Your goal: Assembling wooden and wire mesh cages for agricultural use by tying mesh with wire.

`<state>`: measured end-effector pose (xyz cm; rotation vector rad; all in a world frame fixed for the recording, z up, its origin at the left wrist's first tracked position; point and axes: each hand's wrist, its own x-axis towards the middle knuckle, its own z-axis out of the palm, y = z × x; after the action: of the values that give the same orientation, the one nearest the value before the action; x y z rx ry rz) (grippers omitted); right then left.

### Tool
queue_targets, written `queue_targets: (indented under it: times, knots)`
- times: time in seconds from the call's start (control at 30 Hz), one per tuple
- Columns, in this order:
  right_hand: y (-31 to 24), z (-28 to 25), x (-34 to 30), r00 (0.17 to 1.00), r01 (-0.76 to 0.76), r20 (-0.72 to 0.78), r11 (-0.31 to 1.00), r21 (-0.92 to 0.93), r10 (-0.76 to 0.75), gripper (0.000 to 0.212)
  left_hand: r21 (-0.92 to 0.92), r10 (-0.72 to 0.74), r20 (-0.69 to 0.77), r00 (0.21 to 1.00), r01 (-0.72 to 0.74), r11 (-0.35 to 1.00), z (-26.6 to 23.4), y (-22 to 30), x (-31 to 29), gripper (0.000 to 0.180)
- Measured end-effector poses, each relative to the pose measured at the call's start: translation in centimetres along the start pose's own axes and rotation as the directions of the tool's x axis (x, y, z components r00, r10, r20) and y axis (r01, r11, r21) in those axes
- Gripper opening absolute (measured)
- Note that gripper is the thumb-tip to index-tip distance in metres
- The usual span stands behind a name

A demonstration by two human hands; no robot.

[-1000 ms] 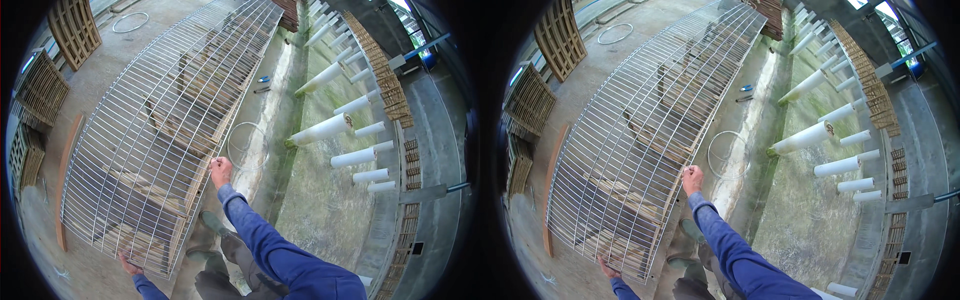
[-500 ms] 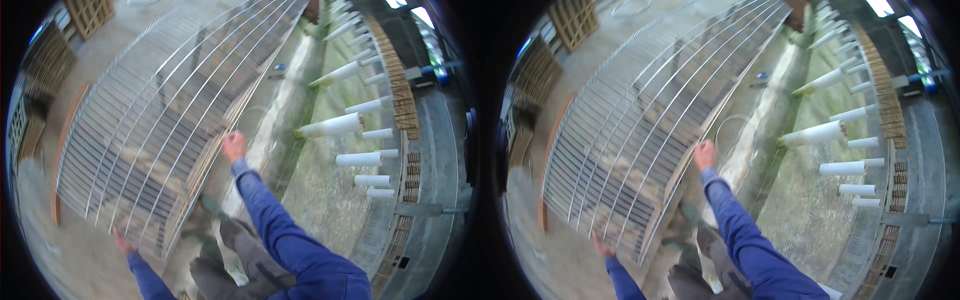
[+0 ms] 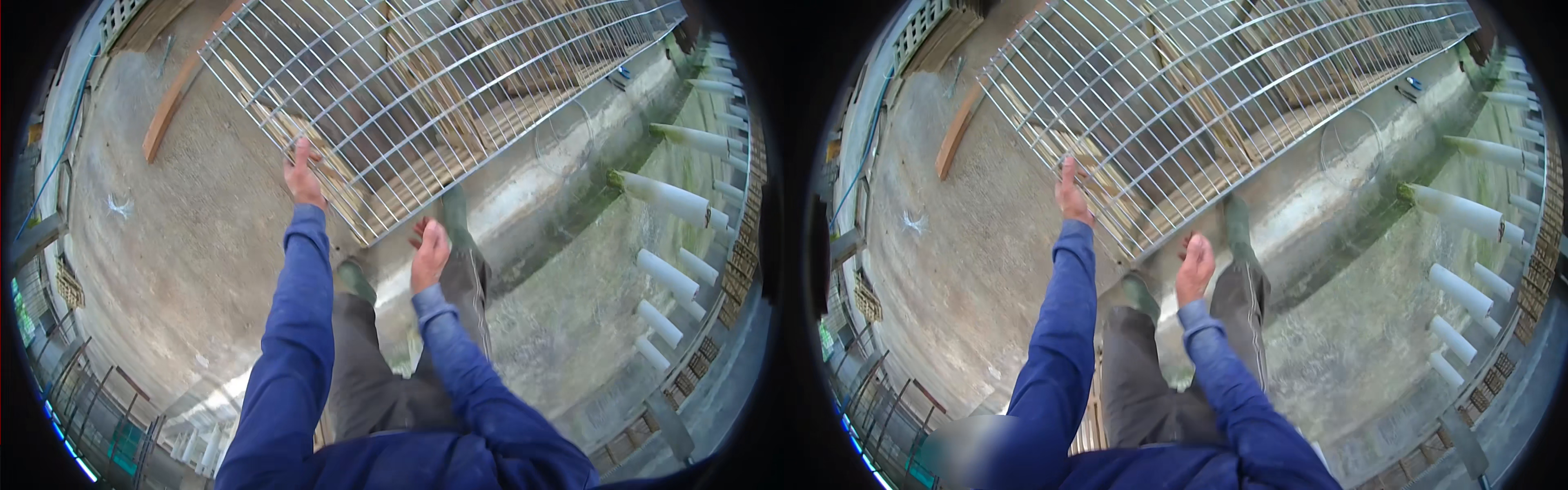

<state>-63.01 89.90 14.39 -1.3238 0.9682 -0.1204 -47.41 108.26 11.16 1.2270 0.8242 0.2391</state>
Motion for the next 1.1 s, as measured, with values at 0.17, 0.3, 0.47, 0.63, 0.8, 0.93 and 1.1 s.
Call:
queue_targets:
  times: [0.17, 0.3, 0.47, 0.63, 0.8, 0.93, 1.1]
  knots:
    - [2.7, 4.4, -0.8, 0.981, 0.171, -0.101, 0.984, 0.050, -0.166, 0.025, -0.028, 0.038, 0.115, 0.993, -0.035, 0.999, 1.0, -0.5, 0.0, 0.044]
    - [2.0, 5.3, -2.6, 0.986, 0.149, -0.102, 0.970, 0.191, -0.132, 0.017, -0.126, 0.013, 0.126, 0.992, 0.004, 0.992, -1.1, -1.5, 1.3, 0.045]
    - [1.6, 5.1, -3.0, 0.987, 0.132, -0.105, 0.981, 0.139, -0.118, 0.019, -0.305, -0.087, 0.185, 0.979, 0.142, 0.942, -1.5, -2.2, 1.0, 0.035]
    - [1.2, 5.0, -2.9, 0.993, 0.093, -0.077, 0.990, 0.109, -0.085, 0.020, -0.314, -0.114, 0.209, 0.971, 0.177, 0.933, -1.3, -1.7, 0.8, 0.035]
    - [1.1, 5.2, -2.7, 0.994, 0.098, -0.069, 0.985, 0.139, -0.089, 0.020, -0.294, -0.097, 0.297, 0.950, 0.188, 0.937, -1.9, -1.3, 1.1, 0.038]
    - [0.9, 4.8, -3.0, 0.997, 0.062, -0.052, 0.986, 0.154, -0.055, 0.019, -0.216, -0.170, 0.315, 0.934, 0.245, 0.945, -2.0, -0.7, 0.5, 0.043]
    - [1.0, 4.8, -3.0, 0.998, 0.055, -0.038, 0.992, 0.110, -0.051, 0.018, -0.202, -0.131, 0.302, 0.944, 0.198, 0.959, -1.6, 0.1, -0.5, 0.049]
